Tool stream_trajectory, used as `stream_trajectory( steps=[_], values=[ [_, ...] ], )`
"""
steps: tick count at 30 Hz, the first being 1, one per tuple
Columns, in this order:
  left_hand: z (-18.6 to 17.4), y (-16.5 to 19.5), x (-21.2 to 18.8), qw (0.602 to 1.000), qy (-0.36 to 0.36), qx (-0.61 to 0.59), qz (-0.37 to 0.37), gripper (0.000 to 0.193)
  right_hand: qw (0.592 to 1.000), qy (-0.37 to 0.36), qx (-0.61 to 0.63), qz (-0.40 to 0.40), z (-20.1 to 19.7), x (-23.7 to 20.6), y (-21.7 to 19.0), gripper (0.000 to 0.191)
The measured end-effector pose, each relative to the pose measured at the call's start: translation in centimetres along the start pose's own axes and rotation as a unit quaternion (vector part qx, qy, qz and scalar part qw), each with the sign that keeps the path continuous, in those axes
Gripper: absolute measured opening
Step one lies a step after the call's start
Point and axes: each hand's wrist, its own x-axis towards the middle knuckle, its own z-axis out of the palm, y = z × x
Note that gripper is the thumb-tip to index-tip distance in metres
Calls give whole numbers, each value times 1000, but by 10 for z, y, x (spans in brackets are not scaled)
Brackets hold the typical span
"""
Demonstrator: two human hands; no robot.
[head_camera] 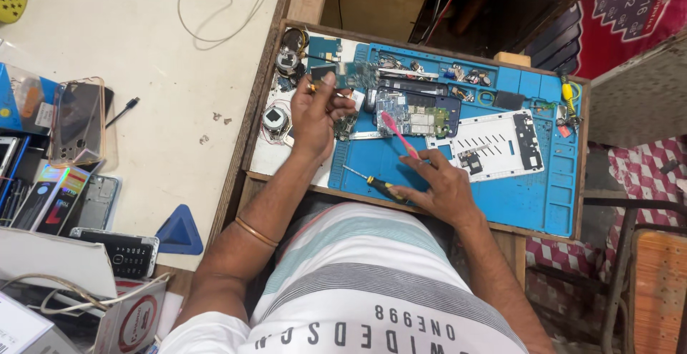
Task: The person sits at a repair bench and cleans a disassembled phone motherboard, holding the board in one hand and brushing its surface and connectors with a pink brush. They reposition the board and the phone chassis on the mat and continue brushing different areas of the board.
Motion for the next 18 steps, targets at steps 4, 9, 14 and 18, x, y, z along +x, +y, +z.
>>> stream_trajectory(
  steps=[4, 9, 14, 18],
  values=[
    [5, -9, -10, 1000, -16, 14, -13, 31, 1000, -24, 14, -8, -3, -3, -8, 64],
    [7, -10, -13, 999, -19, 35, -27, 31, 995, -95, -3, 30, 3, -1, -13, 41],
    [6, -10, -13, 999, -30, 31, -26, 32, 997, -76, -6, 19, 10, 5, -5, 31],
    [9, -11, -8, 999, -26, 27, -25, 31, 997, 2, 70, 17, 8, 4, 1, 32]
  ],
)
